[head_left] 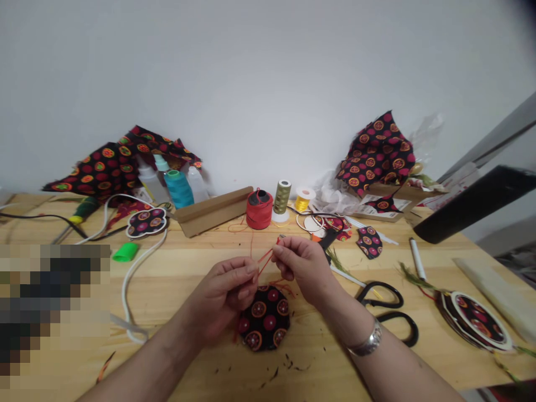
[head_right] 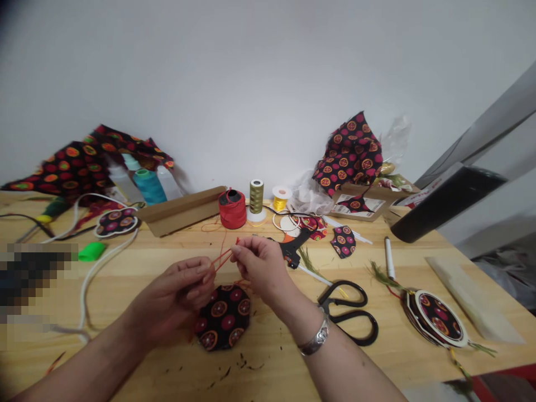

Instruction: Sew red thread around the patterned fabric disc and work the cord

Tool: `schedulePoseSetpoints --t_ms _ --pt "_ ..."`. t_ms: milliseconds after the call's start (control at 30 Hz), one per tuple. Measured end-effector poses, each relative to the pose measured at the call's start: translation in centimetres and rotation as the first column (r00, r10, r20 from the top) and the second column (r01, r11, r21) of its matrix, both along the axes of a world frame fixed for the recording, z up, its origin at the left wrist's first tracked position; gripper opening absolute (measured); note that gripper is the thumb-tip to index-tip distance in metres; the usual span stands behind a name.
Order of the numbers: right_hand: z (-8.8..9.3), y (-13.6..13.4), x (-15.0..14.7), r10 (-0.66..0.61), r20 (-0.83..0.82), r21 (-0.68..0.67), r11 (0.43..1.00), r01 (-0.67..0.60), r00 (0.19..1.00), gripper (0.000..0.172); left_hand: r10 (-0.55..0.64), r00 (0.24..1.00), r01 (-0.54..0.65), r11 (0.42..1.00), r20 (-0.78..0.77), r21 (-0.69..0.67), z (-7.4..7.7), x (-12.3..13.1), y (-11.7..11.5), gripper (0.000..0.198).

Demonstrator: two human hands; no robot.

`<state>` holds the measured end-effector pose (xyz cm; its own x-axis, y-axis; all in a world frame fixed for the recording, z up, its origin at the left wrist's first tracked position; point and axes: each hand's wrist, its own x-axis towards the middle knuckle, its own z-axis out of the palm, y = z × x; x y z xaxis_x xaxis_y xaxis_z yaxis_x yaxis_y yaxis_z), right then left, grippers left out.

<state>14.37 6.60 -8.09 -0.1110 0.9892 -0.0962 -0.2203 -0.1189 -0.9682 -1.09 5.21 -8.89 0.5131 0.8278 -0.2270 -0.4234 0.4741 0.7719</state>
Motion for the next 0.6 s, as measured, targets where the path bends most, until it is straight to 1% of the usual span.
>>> schedulePoseSetpoints --t_ms 133,367,600 --pt "-0.07 0.13 0.26 0.037 -0.074 -0.02 0.999 -0.039 0.997 0.02 0.006 1.0 -0.006 0.999 -0.011 0.042 -0.12 -0.05 -0.01 0.023" --pt "-0.15 0.13 0.82 0.189 -0.271 -0.001 0.98 -0.197 0.944 0.022 -0.005 0.998 0.009 0.998 -0.065 0.062 -0.27 -0.03 0.14 0.023" --pt "0.19 -0.02 0.99 0.217 -0.434 0.011 0.972 -0.236 0.874 0.021 -0.013 0.995 0.019 0.998 -0.097 0.063 -0.32 -0.02 0.18 0.024"
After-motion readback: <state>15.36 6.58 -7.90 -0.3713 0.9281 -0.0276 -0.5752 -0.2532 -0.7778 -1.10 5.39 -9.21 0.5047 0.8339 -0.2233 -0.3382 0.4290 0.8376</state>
